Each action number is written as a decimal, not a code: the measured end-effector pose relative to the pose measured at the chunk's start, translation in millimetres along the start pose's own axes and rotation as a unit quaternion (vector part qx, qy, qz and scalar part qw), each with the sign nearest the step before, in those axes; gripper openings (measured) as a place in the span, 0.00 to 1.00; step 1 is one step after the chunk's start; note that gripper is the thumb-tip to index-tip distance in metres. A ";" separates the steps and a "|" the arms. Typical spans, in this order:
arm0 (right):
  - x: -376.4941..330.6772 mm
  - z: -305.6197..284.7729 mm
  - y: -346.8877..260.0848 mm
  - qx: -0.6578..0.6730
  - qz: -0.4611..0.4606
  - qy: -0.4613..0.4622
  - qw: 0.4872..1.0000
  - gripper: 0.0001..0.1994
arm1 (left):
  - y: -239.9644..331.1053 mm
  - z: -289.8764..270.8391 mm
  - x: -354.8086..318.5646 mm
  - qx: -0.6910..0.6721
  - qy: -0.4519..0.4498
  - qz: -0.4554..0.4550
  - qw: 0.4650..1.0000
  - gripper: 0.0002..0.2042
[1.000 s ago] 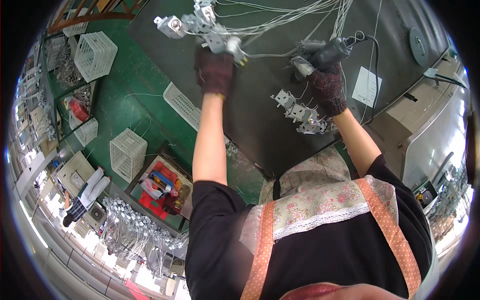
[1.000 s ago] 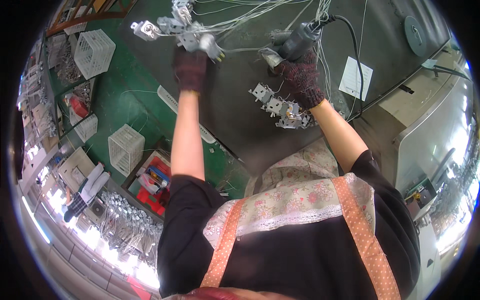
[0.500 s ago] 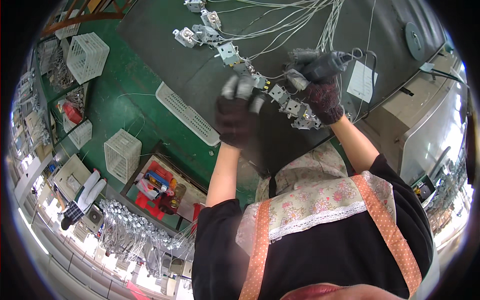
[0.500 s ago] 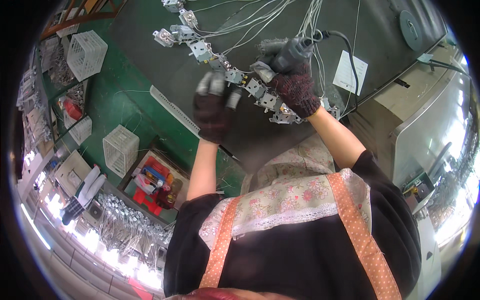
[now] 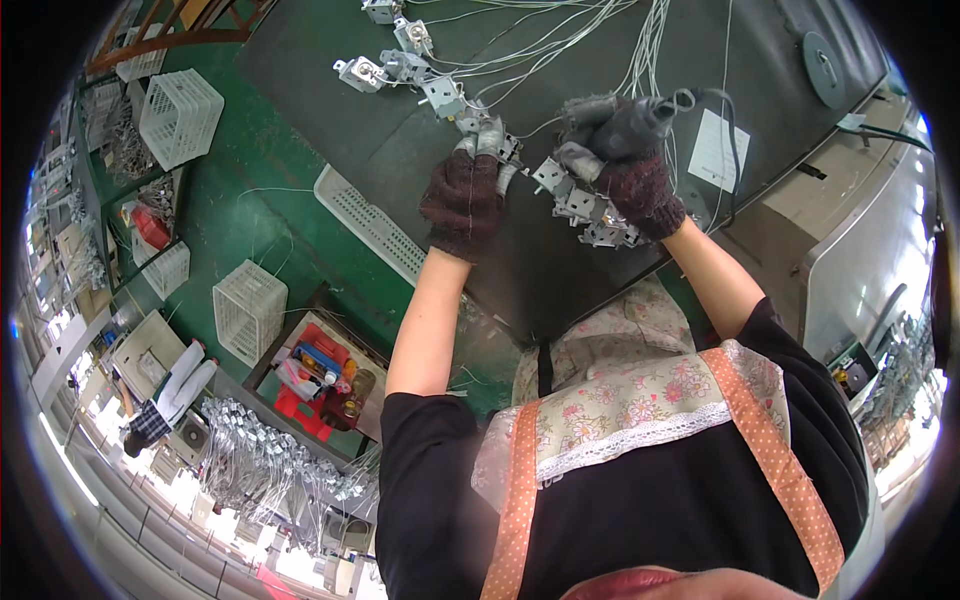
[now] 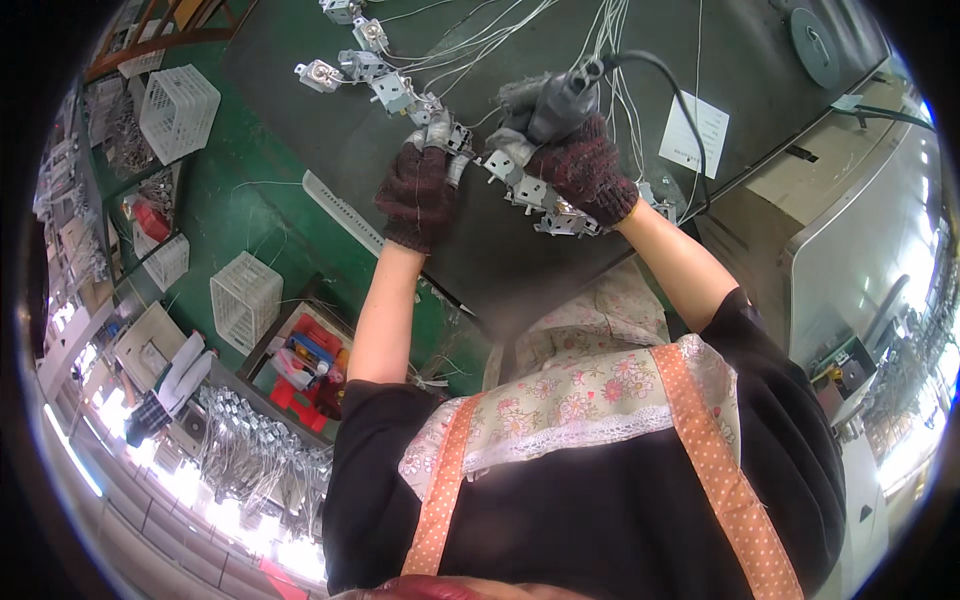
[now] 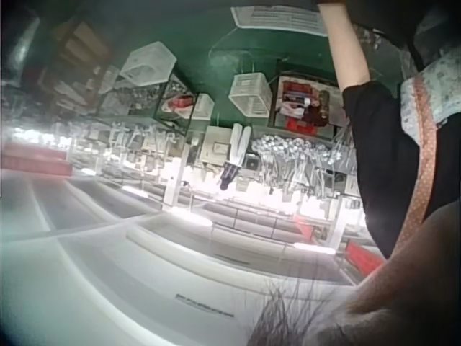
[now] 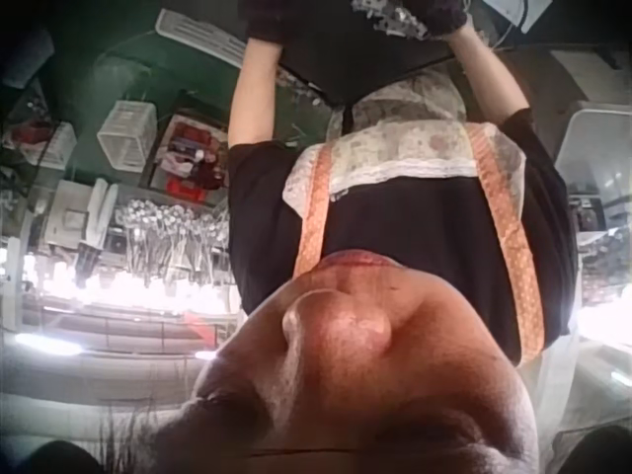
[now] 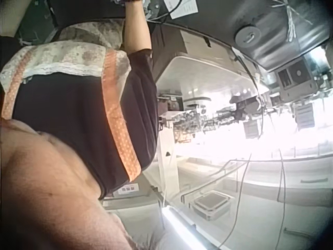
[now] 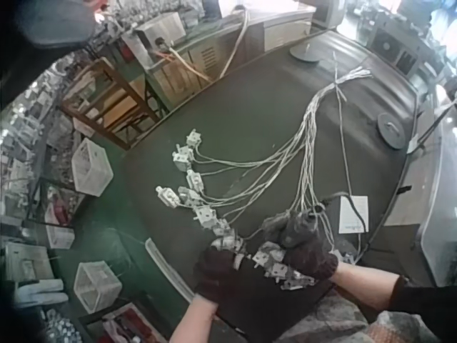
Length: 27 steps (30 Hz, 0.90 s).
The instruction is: Assembling electrical switches and wiring harnesses at a factory workstation.
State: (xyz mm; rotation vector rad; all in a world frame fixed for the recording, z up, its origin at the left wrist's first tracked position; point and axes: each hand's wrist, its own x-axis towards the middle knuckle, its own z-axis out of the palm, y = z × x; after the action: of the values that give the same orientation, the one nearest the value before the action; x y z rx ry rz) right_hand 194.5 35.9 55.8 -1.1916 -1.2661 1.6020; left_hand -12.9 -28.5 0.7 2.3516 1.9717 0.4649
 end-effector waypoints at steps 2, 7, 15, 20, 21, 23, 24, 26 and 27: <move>0.5 -1.2 1.2 -0.022 -0.020 0.017 0.999 0.19 | 12.3 -1.8 -4.1 -0.105 -0.011 -0.068 0.992 0.22; -9.5 0.9 -24.4 -0.103 -0.040 0.061 0.992 0.17 | 41.7 -4.9 -20.2 -0.119 -0.040 -0.123 0.984 0.20; -10.6 13.6 -21.1 -0.028 0.005 0.050 0.998 0.21 | 42.7 4.1 -30.3 -0.102 -0.027 -0.131 0.986 0.19; -9.9 15.5 -20.8 -0.042 -0.018 0.078 0.996 0.18 | 44.0 -0.7 -22.8 -0.073 -0.027 -0.139 0.987 0.15; -10.8 14.1 -14.7 0.012 0.003 0.064 0.998 0.17 | 44.3 -0.4 -22.3 -0.074 -0.026 -0.138 0.987 0.15; -9.8 9.5 -10.0 0.065 0.024 0.051 0.996 0.17 | 45.0 0.9 -21.8 -0.098 -0.019 -0.135 0.986 0.14; -7.6 9.5 -14.1 0.024 0.019 0.030 0.999 0.20 | 43.2 2.5 -24.2 -0.097 -0.020 -0.135 0.986 0.14; -4.1 10.8 -18.8 -0.015 0.014 0.009 1.000 0.23 | 38.6 8.5 -31.0 -0.094 0.003 -0.111 0.989 0.14; -1.5 12.0 -19.7 -0.039 0.004 0.015 0.999 0.22 | 38.1 9.3 -32.1 -0.093 0.003 -0.110 0.990 0.14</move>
State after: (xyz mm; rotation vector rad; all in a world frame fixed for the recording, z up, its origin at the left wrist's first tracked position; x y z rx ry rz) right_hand 183.6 35.6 76.2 -1.2659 -1.3155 1.5467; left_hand 21.2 -65.5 -6.4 1.9985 2.0577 0.6117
